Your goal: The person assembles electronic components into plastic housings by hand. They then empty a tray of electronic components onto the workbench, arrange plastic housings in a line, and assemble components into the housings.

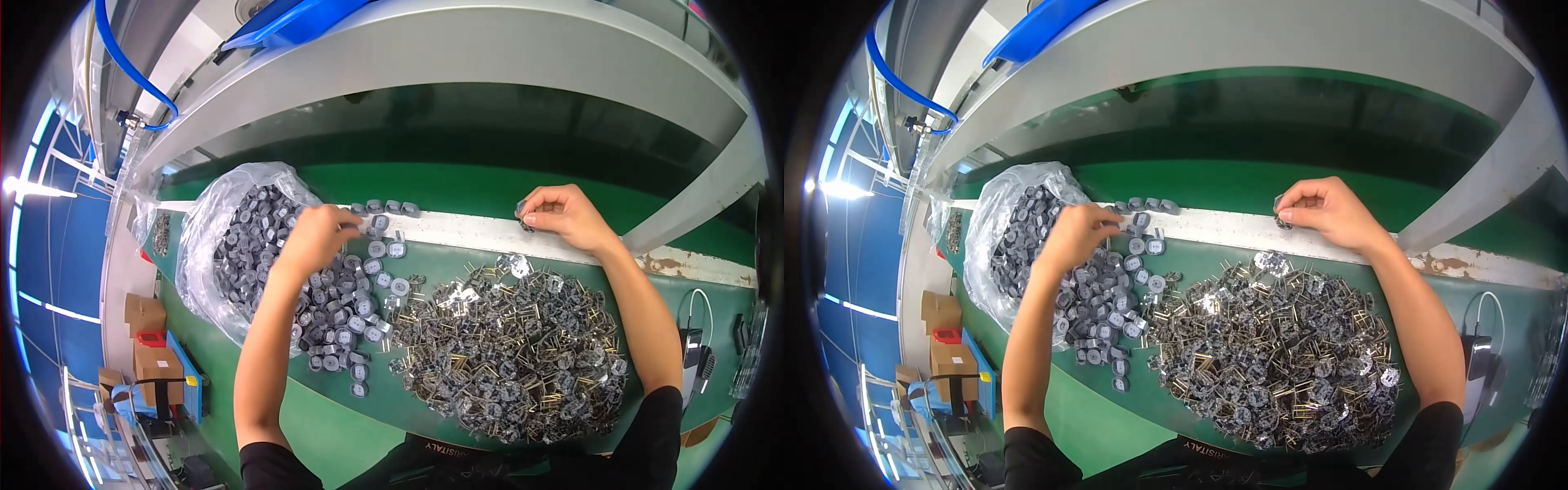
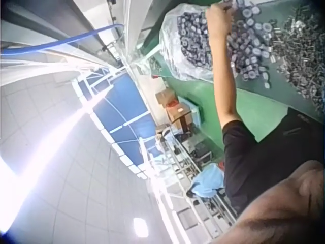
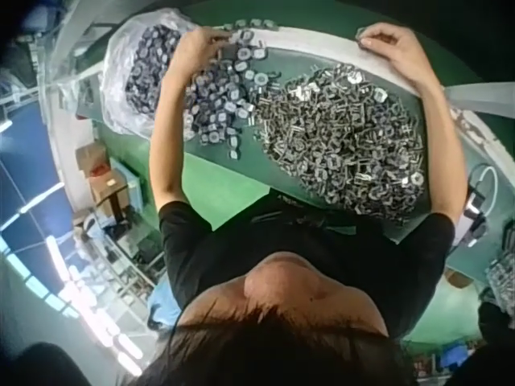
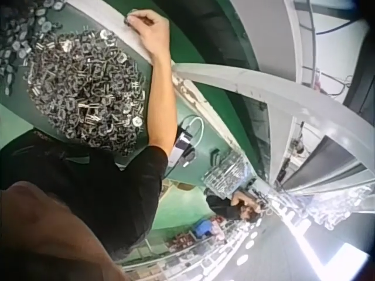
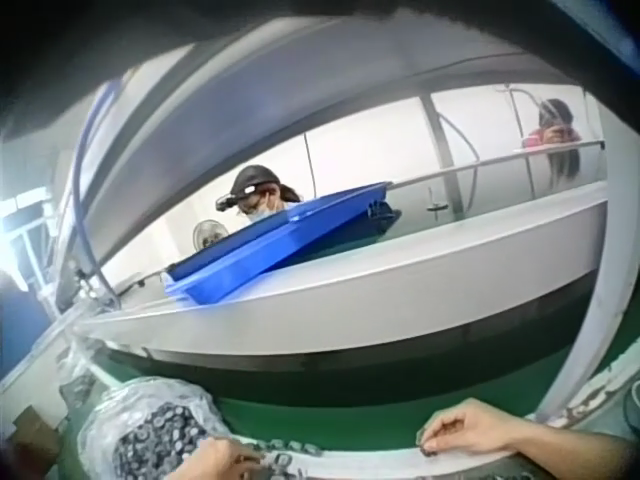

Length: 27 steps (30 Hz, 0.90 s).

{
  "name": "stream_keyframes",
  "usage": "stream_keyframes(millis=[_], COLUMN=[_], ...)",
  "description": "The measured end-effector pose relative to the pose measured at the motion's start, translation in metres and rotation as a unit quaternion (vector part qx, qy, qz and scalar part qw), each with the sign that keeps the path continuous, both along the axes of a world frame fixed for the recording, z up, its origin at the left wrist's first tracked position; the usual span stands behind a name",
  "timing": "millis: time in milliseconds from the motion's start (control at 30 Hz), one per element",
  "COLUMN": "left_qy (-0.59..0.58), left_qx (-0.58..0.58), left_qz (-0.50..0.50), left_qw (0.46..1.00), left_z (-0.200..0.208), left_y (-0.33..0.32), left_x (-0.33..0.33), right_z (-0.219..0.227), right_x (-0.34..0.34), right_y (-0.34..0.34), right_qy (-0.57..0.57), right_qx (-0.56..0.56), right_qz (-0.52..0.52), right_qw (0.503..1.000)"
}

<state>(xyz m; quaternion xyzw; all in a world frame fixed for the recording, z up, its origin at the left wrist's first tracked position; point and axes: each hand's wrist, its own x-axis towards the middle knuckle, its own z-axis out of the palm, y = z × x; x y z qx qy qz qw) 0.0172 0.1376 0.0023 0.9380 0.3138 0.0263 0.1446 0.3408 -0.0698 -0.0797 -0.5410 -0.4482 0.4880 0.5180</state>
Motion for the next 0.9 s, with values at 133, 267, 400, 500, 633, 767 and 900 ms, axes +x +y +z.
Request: stream_keyframes(millis=[133,267,400,500,633,767,900], left_qy=[-0.099,-0.272,-0.389,-0.397,-0.365,-0.321,-0.231], left_qx=[-0.222,-0.426,-0.492,-0.511,-0.521,-0.427,-0.312], left_qz=[0.098,0.151,0.118,0.123,0.122,0.159,0.191], left_qw=[0.965,0.849,0.769,0.753,0.762,0.831,0.902], left_z=[0.026,0.032,0.034,0.031,0.028,0.028,0.023], left_y=[0.017,0.021,0.017,0.02,0.03,0.025,0.032], left_x=[0.002,0.006,0.008,0.006,0.001,0.007,0.013], right_z=[0.003,0.0,0.0,0.001,0.003,-0.002,-0.001], right_x=[0.005,0.009,0.009,0.008,0.007,0.007,0.008], right_y=[-0.007,-0.009,-0.007,-0.006,-0.007,-0.007,-0.007], right_qy=[0.005,0.013,0.001,-0.001,0.0,0.014,-0.005], right_qx=[0.011,0.004,0.004,0.001,0.0,0.01,0.001], right_qz=[-0.006,-0.005,-0.003,-0.002,-0.003,-0.011,-0.01], right_qw=[1.0,1.0,1.0,1.0,1.0,1.0,1.0])
